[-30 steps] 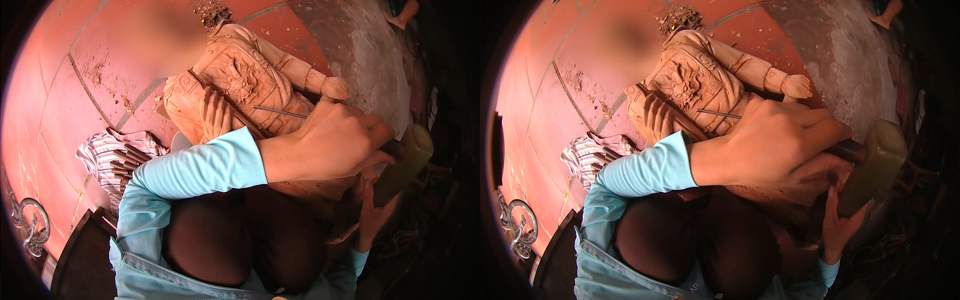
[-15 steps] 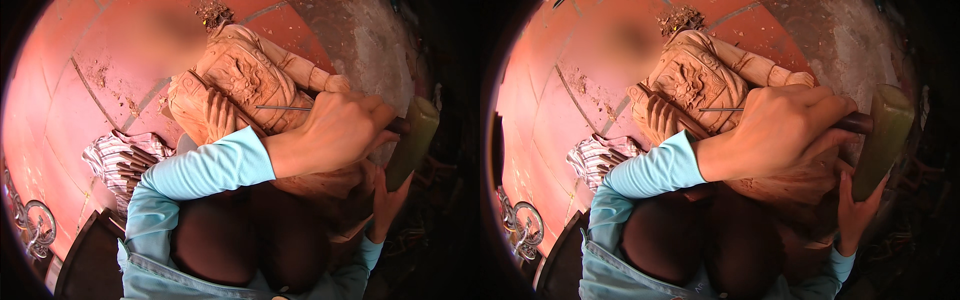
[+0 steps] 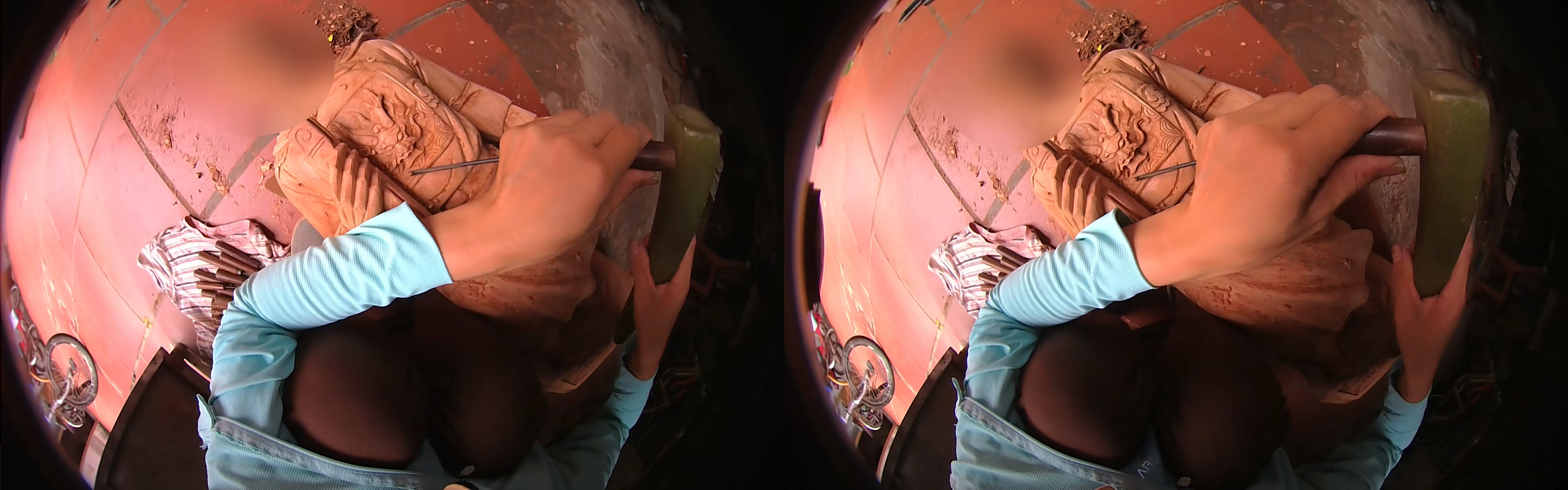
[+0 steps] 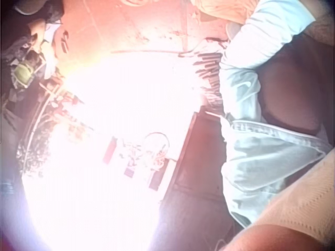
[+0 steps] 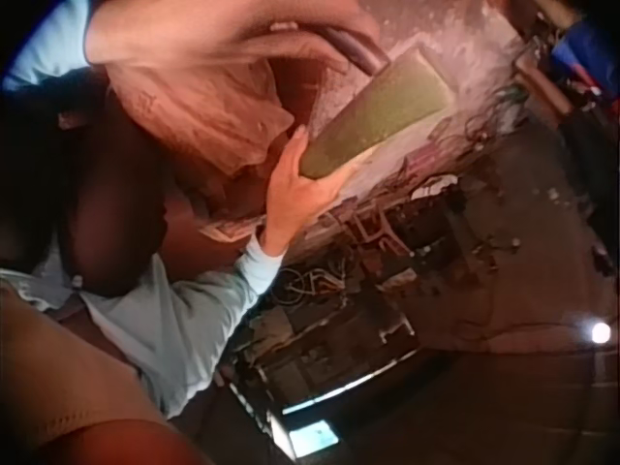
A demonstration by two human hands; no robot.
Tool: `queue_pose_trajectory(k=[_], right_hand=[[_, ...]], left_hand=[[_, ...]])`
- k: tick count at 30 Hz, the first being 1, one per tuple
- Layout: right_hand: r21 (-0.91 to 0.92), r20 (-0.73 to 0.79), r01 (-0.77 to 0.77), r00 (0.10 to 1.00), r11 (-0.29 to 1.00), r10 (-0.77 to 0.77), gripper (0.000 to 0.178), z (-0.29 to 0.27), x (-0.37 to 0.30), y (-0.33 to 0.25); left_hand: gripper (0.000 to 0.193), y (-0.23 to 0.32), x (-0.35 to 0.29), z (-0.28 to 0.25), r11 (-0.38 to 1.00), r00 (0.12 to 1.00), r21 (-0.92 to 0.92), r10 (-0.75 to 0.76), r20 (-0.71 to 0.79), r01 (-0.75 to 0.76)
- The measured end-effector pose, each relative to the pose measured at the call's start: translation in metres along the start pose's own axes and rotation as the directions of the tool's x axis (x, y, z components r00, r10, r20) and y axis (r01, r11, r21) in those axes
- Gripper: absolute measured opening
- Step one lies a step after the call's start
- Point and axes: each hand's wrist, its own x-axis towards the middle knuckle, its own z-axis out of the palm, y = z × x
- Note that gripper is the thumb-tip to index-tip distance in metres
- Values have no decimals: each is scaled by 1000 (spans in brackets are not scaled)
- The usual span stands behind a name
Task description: The person carves a wooden statue of a figure using a chisel and a mallet. They repeatedly strike the chisel to shape the wood, focusing on the torso and clothing details of the sculpture.
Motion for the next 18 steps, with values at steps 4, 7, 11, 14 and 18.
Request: queue_pose_trajectory(k=[4,7,11,14,18], right_hand=[[-61,-3,94,996,994,-94,50,4,6,-7],[-58,10,77,997,995,-77,53,2,9,-10],[-37,9,100,995,994,-100,32,-2,18,-15],[-35,-10,123,992,992,-123,32,-7,25,-9],[-130,-25,188,981,974,-193,32,-3,37,-14]], left_hand=[[29,-3,12,-5,999,998,-26,19,-54,-20],[27,2,30,-28,966,914,-99,-188,360,238],[24,-12,63,-35,774,672,-266,-260,693,575],[25,-28,75,-34,583,500,-313,-188,846,750],[22,-31,73,-39,608,525,-320,-190,830,727]])
